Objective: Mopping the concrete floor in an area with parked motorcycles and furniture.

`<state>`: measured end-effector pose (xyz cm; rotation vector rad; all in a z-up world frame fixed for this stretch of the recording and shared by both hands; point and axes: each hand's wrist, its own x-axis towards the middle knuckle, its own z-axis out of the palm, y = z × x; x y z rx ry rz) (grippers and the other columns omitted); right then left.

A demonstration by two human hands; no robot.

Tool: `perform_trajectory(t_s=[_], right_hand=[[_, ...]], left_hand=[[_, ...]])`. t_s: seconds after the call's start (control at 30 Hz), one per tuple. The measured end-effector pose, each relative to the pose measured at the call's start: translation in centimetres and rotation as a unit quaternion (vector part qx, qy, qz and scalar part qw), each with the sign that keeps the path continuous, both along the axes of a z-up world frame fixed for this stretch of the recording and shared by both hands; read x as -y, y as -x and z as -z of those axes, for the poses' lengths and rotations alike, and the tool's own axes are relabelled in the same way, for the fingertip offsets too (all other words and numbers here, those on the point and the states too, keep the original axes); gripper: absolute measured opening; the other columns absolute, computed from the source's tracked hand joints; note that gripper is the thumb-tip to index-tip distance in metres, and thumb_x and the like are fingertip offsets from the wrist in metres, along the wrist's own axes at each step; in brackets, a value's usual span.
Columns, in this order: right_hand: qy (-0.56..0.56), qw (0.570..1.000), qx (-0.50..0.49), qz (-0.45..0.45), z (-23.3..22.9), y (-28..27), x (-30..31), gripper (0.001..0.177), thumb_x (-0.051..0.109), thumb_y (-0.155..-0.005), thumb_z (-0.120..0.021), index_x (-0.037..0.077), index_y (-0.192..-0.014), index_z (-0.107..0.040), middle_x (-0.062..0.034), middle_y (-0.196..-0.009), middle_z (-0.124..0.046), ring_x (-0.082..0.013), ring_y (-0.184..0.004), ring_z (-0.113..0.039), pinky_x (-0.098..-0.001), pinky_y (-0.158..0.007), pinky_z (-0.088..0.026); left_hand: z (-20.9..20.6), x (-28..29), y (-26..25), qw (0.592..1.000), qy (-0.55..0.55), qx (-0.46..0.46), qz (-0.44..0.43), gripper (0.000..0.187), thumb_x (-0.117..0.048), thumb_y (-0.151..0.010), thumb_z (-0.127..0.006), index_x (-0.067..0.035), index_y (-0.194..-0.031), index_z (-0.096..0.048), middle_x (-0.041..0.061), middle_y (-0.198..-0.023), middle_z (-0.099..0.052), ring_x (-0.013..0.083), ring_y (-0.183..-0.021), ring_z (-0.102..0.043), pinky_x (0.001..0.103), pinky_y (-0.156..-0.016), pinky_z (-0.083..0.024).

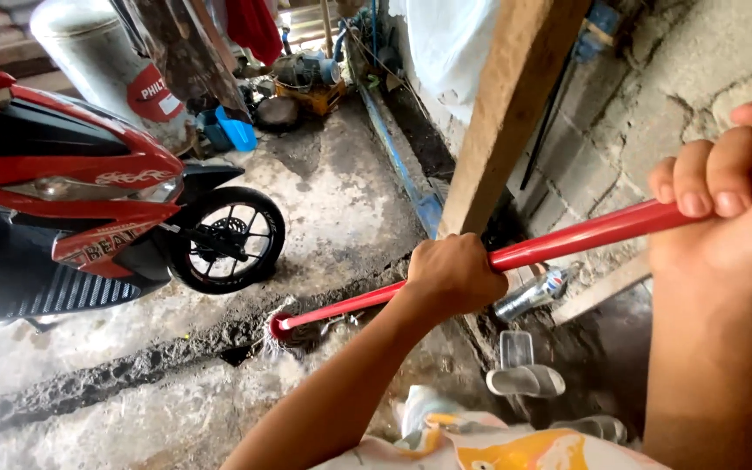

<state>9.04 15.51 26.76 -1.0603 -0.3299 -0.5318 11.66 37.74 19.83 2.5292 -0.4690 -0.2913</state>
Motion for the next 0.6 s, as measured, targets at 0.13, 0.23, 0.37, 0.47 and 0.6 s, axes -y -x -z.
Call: perform_trajectory(t_s=[0.13, 0.23, 0.37, 0.47, 0.6], right_hand=[[0.029, 0.999, 0.004, -0.034, 1.7, -4.9, 1.6, 0.030, 0.031, -0.127, -0.046, 0.011, -0.105, -0.053, 0.0038, -0.064, -0.028, -0.0104, -0.057, -0.022, -0.0267, -0.063, -0.026], [0.011, 0.993, 0.019, -0.116, 2.0, -9.0, 0.4, 0.028, 0.030, -0.125, -0.044, 0.010, -0.107, -0.053, 0.0034, -0.063, -0.027, -0.0109, -0.056, -0.022, -0.0256, -0.059, -0.023], [-0.037, 0.997, -0.047, -0.050, 3.2, -12.7, -6.0, 0.030, 0.043, -0.117, -0.054, 0.015, -0.105, -0.057, 0.0055, -0.057, -0.028, -0.0111, -0.052, -0.026, -0.0303, -0.057, -0.027], [-0.051, 0.990, -0.120, -0.043, 8.3, -12.1, -12.3, 0.040, 0.052, -0.112, -0.055, 0.017, -0.092, -0.053, 0.0077, -0.057, -0.029, -0.0081, -0.047, -0.024, -0.0287, -0.052, -0.025], [-0.059, 0.971, -0.218, -0.082, 17.2, -10.5, -22.1, 0.030, 0.043, -0.102, -0.059, 0.013, -0.097, -0.056, 0.0059, -0.052, -0.037, -0.0093, -0.043, -0.034, -0.0286, -0.048, -0.039]], left_hand=[[0.4, -1.0, -2.7, 0.999, 0.015, -0.014, -0.028, 0.032, -0.031, -0.072, -0.062, -0.006, -0.083, -0.079, 0.021, -0.087, -0.076, 0.0360, -0.083, -0.075, 0.046, -0.081, -0.059], [0.5, -2.5, -4.4, 0.998, 0.023, -0.012, -0.063, 0.038, -0.038, -0.074, -0.065, -0.005, -0.088, -0.078, 0.022, -0.091, -0.075, 0.0362, -0.087, -0.075, 0.046, -0.082, -0.058], [3.8, -5.9, -7.4, 0.993, -0.001, -0.064, -0.098, 0.039, -0.038, -0.078, -0.064, -0.007, -0.095, -0.079, 0.019, -0.100, -0.077, 0.0349, -0.095, -0.075, 0.046, -0.087, -0.057], [9.4, -10.1, -6.3, 0.983, -0.048, -0.153, -0.092, 0.038, -0.039, -0.081, -0.063, -0.013, -0.104, -0.076, 0.014, -0.107, -0.076, 0.0310, -0.103, -0.073, 0.048, -0.094, -0.053], [19.7, -18.7, -2.1, 0.960, -0.122, -0.199, -0.152, 0.040, -0.041, -0.088, -0.060, -0.011, -0.108, -0.077, 0.012, -0.113, -0.074, 0.0301, -0.111, -0.070, 0.049, -0.105, -0.046]])
